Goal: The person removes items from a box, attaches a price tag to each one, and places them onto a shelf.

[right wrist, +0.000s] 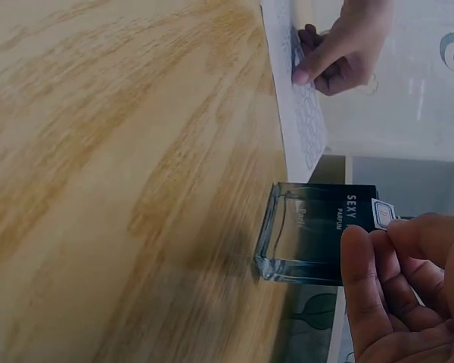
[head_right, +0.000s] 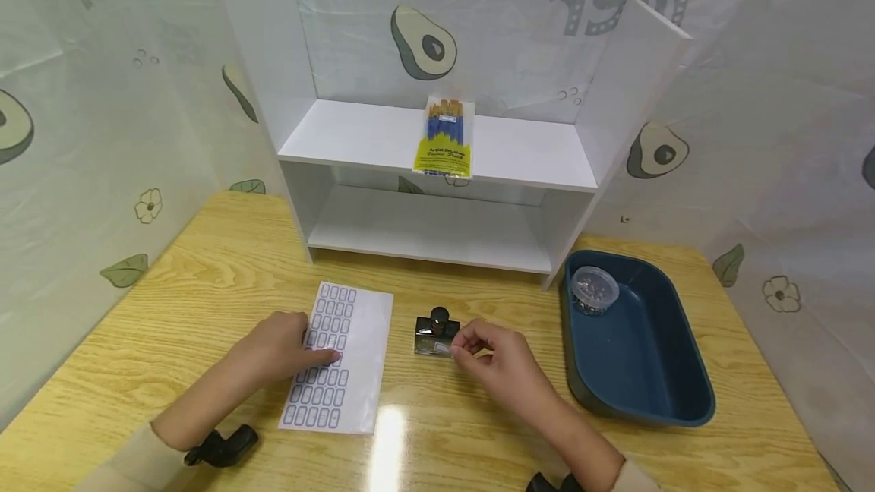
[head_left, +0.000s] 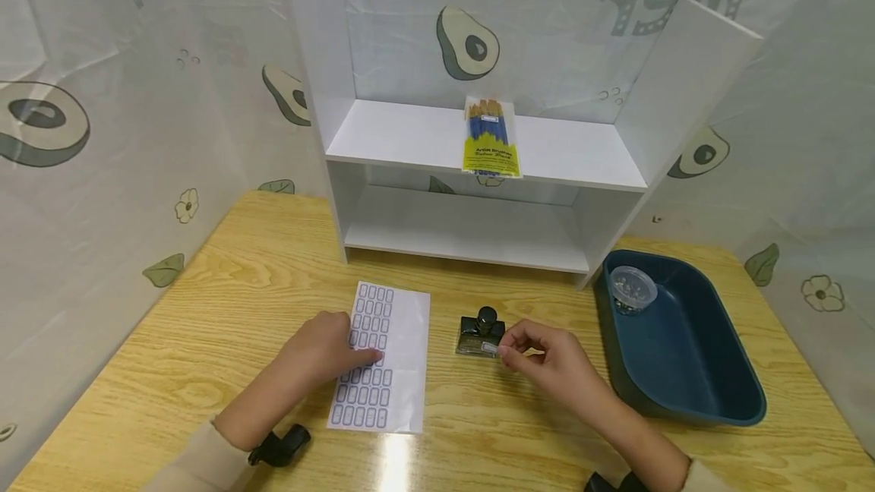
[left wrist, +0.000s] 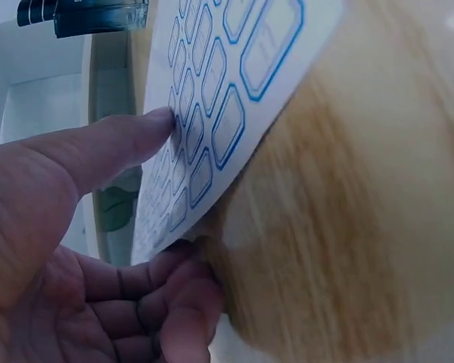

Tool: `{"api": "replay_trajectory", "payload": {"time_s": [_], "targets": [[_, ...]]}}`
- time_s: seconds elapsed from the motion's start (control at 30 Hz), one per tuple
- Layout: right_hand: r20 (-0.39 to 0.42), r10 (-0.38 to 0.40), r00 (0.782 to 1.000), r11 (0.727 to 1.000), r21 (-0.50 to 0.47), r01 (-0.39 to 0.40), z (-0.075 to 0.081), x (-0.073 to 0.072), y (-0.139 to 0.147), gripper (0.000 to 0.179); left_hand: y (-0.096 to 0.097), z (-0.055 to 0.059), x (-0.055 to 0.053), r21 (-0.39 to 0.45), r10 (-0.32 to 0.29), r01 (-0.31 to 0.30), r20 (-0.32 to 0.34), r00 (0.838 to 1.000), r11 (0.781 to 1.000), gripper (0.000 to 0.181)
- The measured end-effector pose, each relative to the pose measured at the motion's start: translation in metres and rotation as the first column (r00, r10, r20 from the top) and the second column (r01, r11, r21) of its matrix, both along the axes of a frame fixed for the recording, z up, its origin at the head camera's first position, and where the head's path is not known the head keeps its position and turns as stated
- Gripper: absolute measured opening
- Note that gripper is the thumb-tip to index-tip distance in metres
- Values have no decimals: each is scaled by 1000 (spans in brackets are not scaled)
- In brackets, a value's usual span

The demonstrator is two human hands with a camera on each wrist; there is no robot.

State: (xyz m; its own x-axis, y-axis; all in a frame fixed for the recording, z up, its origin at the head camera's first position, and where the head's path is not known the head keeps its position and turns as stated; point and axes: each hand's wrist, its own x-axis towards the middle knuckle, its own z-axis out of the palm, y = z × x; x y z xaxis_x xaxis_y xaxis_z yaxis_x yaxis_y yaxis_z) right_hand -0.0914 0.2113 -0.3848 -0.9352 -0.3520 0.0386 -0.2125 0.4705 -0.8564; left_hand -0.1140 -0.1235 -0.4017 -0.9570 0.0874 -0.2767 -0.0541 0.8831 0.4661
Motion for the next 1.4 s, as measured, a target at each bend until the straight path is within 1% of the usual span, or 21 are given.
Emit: {"api": "replay_trajectory", "payload": {"time_s": [0.13, 0.3, 0.37, 0.47, 0.53, 0.57, 0.63, 0.67, 0.7, 0.77, 0.83, 0.87, 0.93, 1.0, 1.07, 1.23, 1.3, 1.4], "targets": [[10, 5, 1000, 1000, 1, -5, -4, 0, -2, 6, -1, 2, 1, -51, -14, 13, -20, 1000, 999, 46], [3, -3, 1000, 1000, 30, 2, -6, 1, -4, 6, -1, 6, -1, -109, -36, 30, -49, 998, 994, 47], [8, -16, 1000, 999, 39, 16, -6, 2, -4, 5, 1, 9, -4, -122, -44, 34, -74, 996, 992, 47], [10, -40, 999, 998, 55, 39, -7, 2, -5, 5, 8, 15, -8, -139, -88, 66, -155, 984, 988, 56], [17, -56, 998, 996, 67, 55, -7, 2, -7, 5, 14, 19, -12, -111, -140, 118, -216, 966, 987, 55], [20, -60, 998, 995, 75, 59, -8, 3, -8, 5, 18, 20, -13, -88, -173, 156, -241, 955, 984, 52], [25, -68, 997, 994, 93, 65, -8, 3, -10, 6, 26, 21, -16, -19, -254, 259, -277, 927, 966, 41], [28, -70, 997, 993, 102, 66, -8, 3, -11, 6, 30, 21, -18, 27, -290, 310, -286, 913, 950, 36], [27, -72, 997, 991, 112, 68, -9, 4, -12, 7, 34, 20, -19, 67, -326, 360, -298, 897, 930, 35], [22, -73, 997, 989, 127, 70, -8, 4, -13, 6, 43, 18, -20, 125, -391, 447, -315, 865, 886, 38], [5, -74, 997, 987, 145, 73, -8, 5, -15, 5, 51, 16, -22, 164, -439, 507, -323, 838, 846, 45], [-4, -75, 997, 985, 156, 74, -7, 5, -16, 4, 55, 15, -23, 172, -460, 530, -326, 826, 830, 48], [-22, -71, 997, 982, 176, 74, -7, 5, -17, 5, 63, 13, -25, 182, -495, 566, -322, 807, 804, 54], [-42, -62, 997, 977, 200, 69, -7, 5, -19, 6, 70, 11, -27, 180, -521, 585, -304, 798, 791, 58], [-60, -49, 997, 973, 222, 61, -7, 5, -20, 6, 76, 8, -29, 166, -540, 599, -294, 789, 784, 62], [-110, -24, 994, 962, 266, 52, -7, 5, -23, 4, 88, 3, -34, 167, -565, 630, -315, 763, 758, 56], [-120, -28, 992, 958, 279, 61, -7, 5, -25, 4, 92, 2, -35, 175, -566, 637, -327, 757, 751, 51], [-129, -42, 991, 953, 293, 79, -7, 6, -28, 6, 95, 0, -35, 188, -558, 633, -330, 761, 751, 45]]}}
